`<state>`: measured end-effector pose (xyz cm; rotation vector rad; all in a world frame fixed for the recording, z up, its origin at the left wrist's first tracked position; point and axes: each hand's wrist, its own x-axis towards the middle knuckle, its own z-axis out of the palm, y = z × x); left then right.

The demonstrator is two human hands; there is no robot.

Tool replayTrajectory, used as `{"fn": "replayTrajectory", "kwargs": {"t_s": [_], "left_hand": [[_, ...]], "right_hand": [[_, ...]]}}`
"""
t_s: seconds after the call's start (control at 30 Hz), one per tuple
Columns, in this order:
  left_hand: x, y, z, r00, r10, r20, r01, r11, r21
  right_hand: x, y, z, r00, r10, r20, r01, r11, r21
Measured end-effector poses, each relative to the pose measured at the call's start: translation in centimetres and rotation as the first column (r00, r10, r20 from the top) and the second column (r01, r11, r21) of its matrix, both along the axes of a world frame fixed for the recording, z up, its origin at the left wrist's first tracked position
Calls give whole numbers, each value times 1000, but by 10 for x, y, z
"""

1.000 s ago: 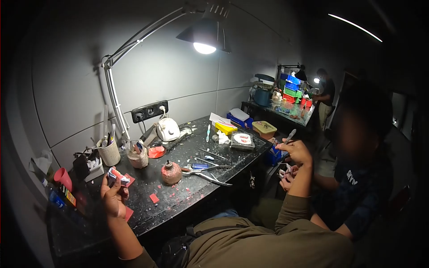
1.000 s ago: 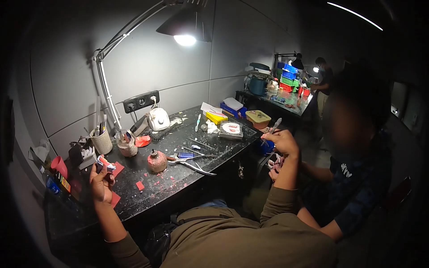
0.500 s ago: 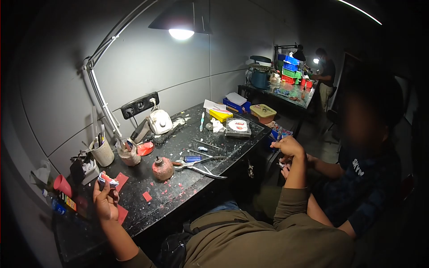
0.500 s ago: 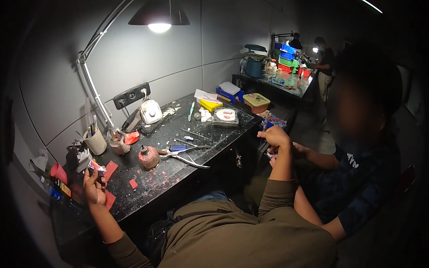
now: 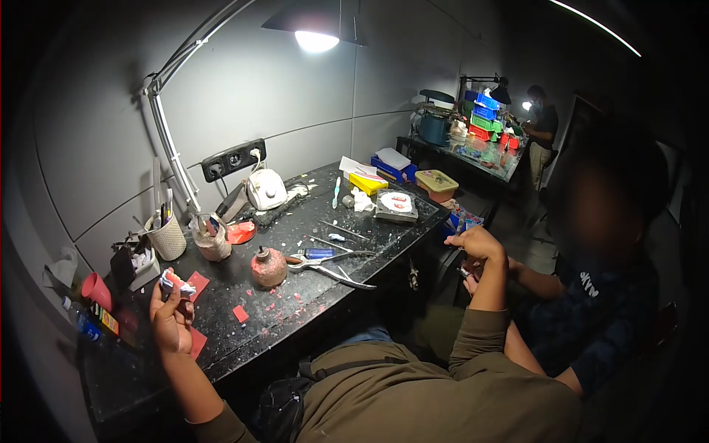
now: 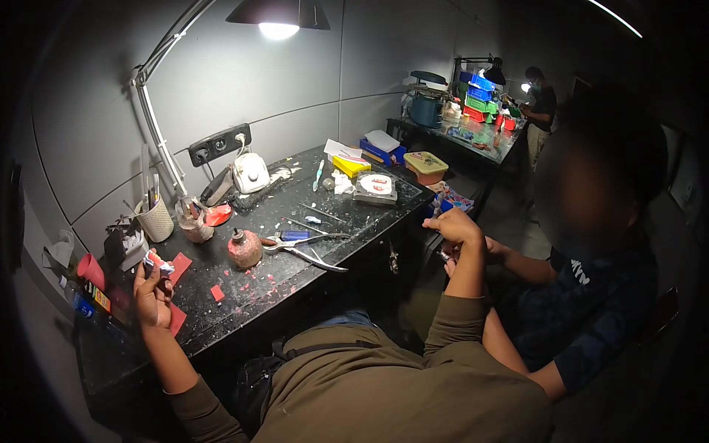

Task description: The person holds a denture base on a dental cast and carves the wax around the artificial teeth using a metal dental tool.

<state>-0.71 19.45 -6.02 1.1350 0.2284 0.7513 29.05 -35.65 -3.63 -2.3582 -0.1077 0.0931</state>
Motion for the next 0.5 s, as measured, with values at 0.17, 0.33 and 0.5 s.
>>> {"fn": "replayTrajectory", "kwargs": {"t_s": [0.17,0.33,0.5], "left_hand": [[0,0,1,999,25,-23,-25,1000,-1],[0,-4,3,998,37,-47,-37,999,6],[0,-4,4,999,32,-42,-32,999,-2]], "right_hand": [[15,-9,-7,993,-113,38,110,991,73],[12,-11,-7,990,-120,77,117,992,38],[28,-12,-23,994,-88,66,87,996,13]]}}
